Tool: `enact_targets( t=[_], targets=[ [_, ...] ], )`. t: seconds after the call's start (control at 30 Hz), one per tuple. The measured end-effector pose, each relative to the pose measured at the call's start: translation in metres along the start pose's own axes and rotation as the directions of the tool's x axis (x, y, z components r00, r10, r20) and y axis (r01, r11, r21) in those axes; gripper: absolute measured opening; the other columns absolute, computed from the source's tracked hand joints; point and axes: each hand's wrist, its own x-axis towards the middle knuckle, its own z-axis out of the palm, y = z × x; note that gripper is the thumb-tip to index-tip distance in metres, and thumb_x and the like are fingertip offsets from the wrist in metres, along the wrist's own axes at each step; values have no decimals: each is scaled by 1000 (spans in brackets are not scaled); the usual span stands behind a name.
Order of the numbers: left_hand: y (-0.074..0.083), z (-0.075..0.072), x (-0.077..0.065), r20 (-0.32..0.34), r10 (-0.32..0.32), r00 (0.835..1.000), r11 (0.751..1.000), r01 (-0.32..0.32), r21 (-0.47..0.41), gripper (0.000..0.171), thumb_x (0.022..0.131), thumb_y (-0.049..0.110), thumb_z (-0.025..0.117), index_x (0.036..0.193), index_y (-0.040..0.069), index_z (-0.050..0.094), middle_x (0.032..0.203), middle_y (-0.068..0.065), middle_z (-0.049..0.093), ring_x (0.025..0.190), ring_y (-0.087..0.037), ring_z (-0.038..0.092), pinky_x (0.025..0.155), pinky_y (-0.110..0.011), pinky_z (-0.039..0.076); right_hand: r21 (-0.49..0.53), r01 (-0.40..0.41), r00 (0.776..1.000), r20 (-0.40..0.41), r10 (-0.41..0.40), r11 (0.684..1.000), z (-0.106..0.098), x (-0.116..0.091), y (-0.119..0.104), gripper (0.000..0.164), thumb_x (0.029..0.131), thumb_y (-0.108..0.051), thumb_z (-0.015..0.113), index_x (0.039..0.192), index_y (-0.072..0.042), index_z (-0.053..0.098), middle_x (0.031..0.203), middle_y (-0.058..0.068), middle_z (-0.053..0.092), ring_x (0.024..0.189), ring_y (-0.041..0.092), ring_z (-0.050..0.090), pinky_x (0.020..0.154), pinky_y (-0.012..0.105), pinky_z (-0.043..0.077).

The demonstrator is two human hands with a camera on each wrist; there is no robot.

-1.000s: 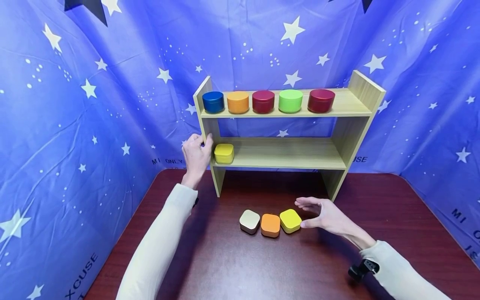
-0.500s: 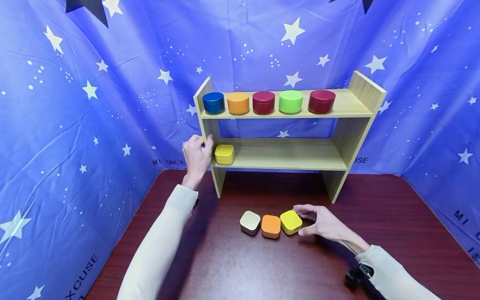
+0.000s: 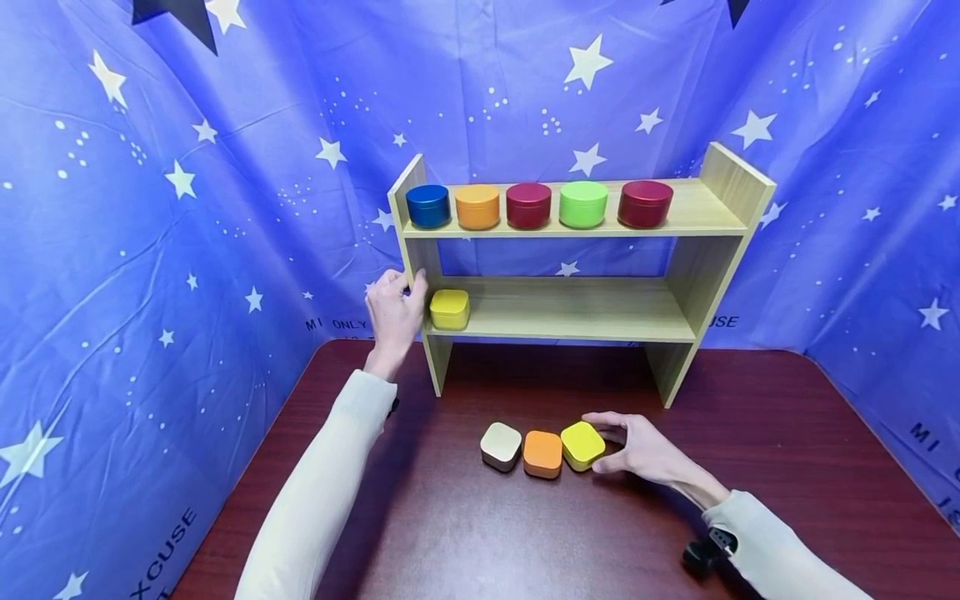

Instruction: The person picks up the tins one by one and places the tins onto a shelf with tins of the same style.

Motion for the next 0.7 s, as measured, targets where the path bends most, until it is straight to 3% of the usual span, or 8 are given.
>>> enact_targets(
  t=[0.3,0.7],
  targets=[
    [-1,0,0,3,-5,1000,1000,5,-5,41,98,19,73,68,-7,72,72,-25,65,70,-46,64,75,-59,48,-7,-7,1000,9,7,1000,2,5,2,78,80,2,86,148,18,51,136,37,67,111,-8,67,90,15,58],
    [-1,1,0,0,-6,1000,1000,6,-10,41,98,19,73,67,-7,71,72,-26,66,70,-46,64,74,-59,48,5,6,1000,18,-6,1000,1,5,3,77,80,3,85,148,18,52,140,40,63,114,-9,66,92,16,58]
  ],
)
